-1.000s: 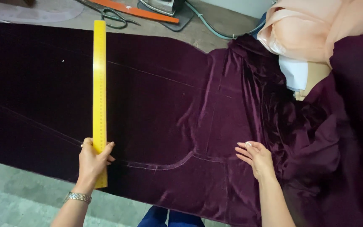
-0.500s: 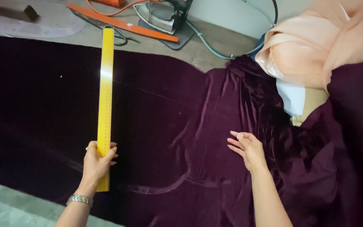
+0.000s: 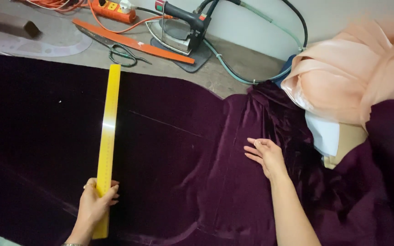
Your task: The person cuts a piece of maroon fabric using shears, then uses a yellow ruler and chalk to measure and mark lines on the fabric. The person also handles a piece of peach-colored fabric and a small white chalk piece.
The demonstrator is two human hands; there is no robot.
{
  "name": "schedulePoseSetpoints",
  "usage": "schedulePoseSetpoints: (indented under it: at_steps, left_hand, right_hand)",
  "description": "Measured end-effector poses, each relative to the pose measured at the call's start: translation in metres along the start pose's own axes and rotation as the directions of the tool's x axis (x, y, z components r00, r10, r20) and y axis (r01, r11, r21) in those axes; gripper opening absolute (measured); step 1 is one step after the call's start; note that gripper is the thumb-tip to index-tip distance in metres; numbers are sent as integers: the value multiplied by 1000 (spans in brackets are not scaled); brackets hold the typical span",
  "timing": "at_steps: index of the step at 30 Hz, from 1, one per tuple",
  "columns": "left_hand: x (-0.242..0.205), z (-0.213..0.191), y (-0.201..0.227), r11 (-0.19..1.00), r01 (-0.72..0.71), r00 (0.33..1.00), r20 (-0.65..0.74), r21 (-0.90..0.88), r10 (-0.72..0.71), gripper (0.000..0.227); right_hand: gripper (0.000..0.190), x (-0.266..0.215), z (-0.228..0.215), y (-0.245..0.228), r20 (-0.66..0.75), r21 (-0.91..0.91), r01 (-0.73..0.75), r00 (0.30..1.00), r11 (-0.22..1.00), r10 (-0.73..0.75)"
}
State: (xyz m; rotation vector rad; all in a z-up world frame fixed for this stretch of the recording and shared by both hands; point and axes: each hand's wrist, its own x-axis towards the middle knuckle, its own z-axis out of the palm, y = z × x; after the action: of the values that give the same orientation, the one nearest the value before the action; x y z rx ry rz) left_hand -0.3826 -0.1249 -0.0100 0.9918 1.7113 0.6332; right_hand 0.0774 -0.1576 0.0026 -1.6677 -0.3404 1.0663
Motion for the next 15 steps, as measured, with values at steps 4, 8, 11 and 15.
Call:
schedulePoseSetpoints:
  at_steps: [4,8,11,15]
  left_hand:
    - [-4,0,9,999,45,999,-10,6,-45,27]
    - [-3,1,10,999,48,999,-16,25,-48,24]
    - [-4,2,12,997,73,997,-25,21,-72,24]
    - [-1,-7,3,980,25,997,-71,195,-11,32]
  right_hand:
    - [11,27,-16,5,-129,-77,-66,990,995,56]
    - [14,45,1,-12,-89,-113,-28,996,993,18]
    - [12,67,24,-18,35,-55,56,998,997,-54]
    - [11,90,37,21,101,-109,169,982,980,-158]
